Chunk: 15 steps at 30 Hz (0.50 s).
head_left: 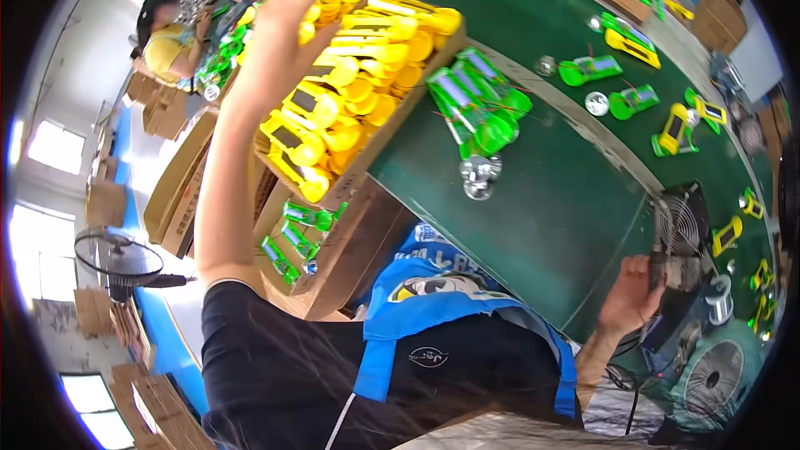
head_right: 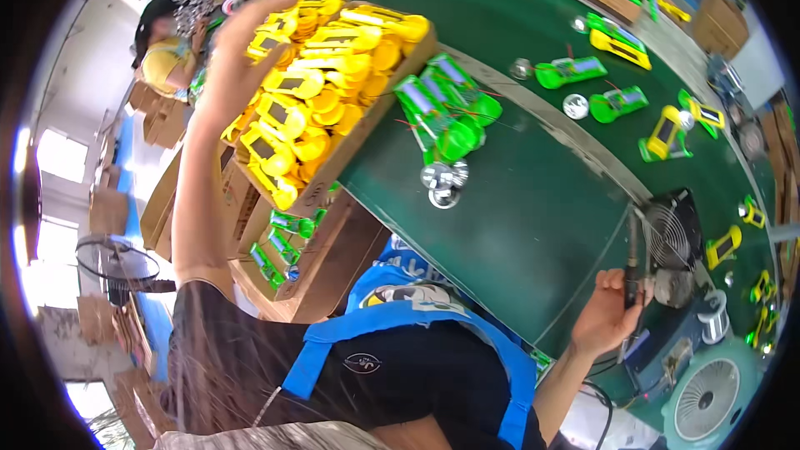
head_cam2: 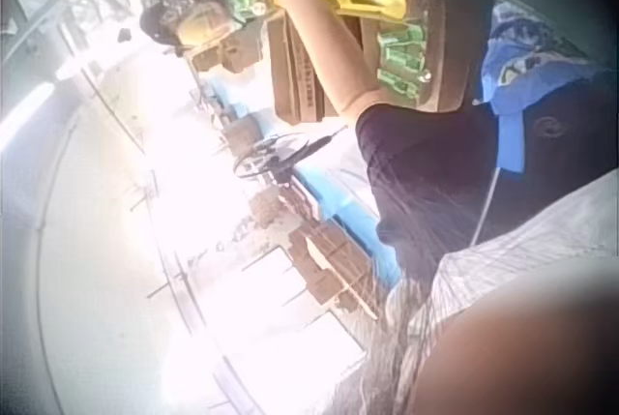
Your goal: Soldering electronic components and assembling plastic flashlight housings on a factory line.
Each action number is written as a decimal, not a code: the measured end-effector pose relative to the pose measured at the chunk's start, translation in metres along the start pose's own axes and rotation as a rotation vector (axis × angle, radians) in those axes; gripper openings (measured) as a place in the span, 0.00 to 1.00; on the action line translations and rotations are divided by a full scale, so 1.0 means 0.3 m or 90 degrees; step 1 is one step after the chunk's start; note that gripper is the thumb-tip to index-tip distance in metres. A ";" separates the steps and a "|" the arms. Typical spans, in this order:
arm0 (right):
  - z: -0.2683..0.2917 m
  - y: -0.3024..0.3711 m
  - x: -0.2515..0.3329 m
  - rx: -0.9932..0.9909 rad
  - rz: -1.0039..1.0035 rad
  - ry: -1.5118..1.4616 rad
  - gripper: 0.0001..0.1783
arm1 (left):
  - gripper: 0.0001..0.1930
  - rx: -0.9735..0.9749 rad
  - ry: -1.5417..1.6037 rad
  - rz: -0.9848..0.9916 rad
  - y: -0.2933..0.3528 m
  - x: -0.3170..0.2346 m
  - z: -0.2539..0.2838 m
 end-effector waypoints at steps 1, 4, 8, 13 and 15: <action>0.021 0.006 -0.054 -0.038 0.012 0.064 0.19 | 0.34 0.099 -0.085 0.096 0.066 0.121 -0.082; 0.056 -0.003 -0.183 -0.103 -0.009 0.113 0.19 | 0.53 0.337 -0.059 0.056 0.184 0.290 -0.300; 0.089 -0.001 -0.205 -0.130 0.016 0.140 0.18 | 0.59 0.543 0.093 0.045 0.185 0.322 -0.571; 0.071 -0.003 -0.200 -0.054 0.003 0.140 0.17 | 0.55 0.573 0.023 -0.027 0.142 0.314 -0.590; 0.083 -0.004 -0.199 -0.088 -0.005 0.153 0.17 | 0.54 0.474 0.011 -0.117 0.131 0.268 -0.546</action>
Point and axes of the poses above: each hand's wrist, its own y-axis away from the middle knuckle, its own z-axis out of the back of the hand, x = y × z, the point moved 9 cm from there along -y, towards the middle knuckle, and after that the axes turned 15 degrees about -x, right-handed, at the moved point
